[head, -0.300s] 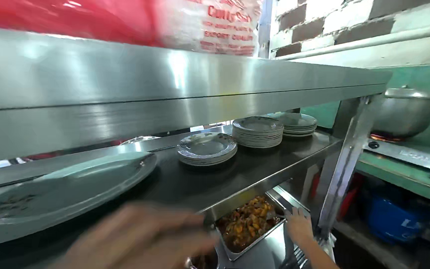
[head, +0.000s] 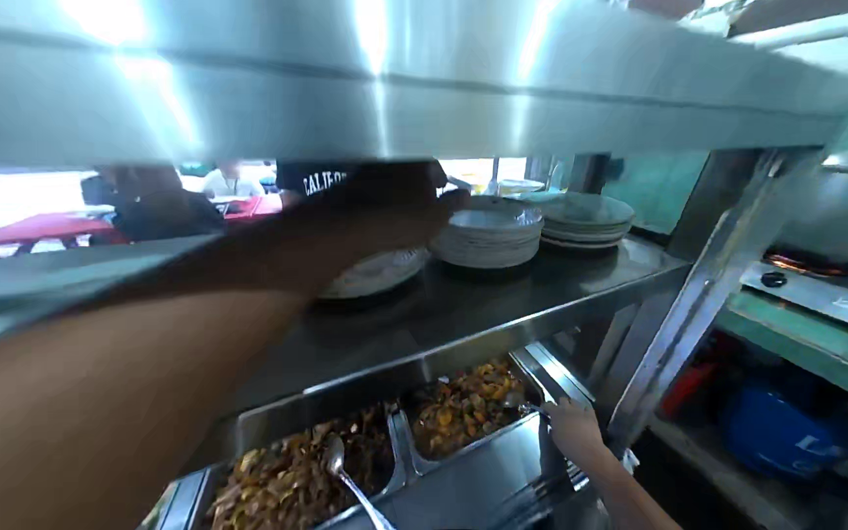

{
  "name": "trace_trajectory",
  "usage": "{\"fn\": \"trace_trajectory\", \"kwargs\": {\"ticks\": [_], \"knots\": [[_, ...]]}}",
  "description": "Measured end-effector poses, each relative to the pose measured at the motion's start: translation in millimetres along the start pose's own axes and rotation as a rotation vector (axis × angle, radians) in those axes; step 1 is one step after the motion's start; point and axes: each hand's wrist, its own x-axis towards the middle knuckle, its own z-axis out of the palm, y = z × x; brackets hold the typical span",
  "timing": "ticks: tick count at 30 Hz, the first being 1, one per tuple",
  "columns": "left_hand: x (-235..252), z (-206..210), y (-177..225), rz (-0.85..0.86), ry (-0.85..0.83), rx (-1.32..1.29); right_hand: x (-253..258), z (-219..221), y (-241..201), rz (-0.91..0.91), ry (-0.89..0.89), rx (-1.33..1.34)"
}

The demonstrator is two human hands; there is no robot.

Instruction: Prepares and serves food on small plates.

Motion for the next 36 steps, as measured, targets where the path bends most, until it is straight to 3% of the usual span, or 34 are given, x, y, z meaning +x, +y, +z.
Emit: {"fn": "trace_trajectory", "kwargs": {"ticks": [4, 11, 14, 20, 28, 34, 36], "knots": [[44.7, 15.2, -9.3, -0.116, -0.049, 0.026, -10.3, -16.0, 0.7, -0.024, -0.034, 0.040], [62.8, 8.6, -5.7, -0.387, -0.096, -0.120, -34.0, -64.3, -16.6, -0.082, -0.016, 0.052], [54.9, 5.6, -0.5, -0.395, -0.127, -0.221, -21.3, -65.4, -30.4, -0.108, -0.006, 0.085], [56.8, 5.2, -10.7, -0.469, -0.078, -0.393, 21.7, -25.6, -63.0, -0.171, -0.071, 0.035], [48.9, 0.8, -8.8, -0.477, -0.025, -0.496, 4.0, -69.3, -53.9, -0.177, -0.156, -0.099], [45.9, -2.4, -0.3, -0.385, 0.026, -0.819, 18.1, -57.1, -80.8, -0.140, -0.112, -0.097], [37.6, -3.2, 2.3, -0.443, 0.098, -0.878, 19.7, -61.8, -73.8, -0.149, -0.128, -0.073]]}}
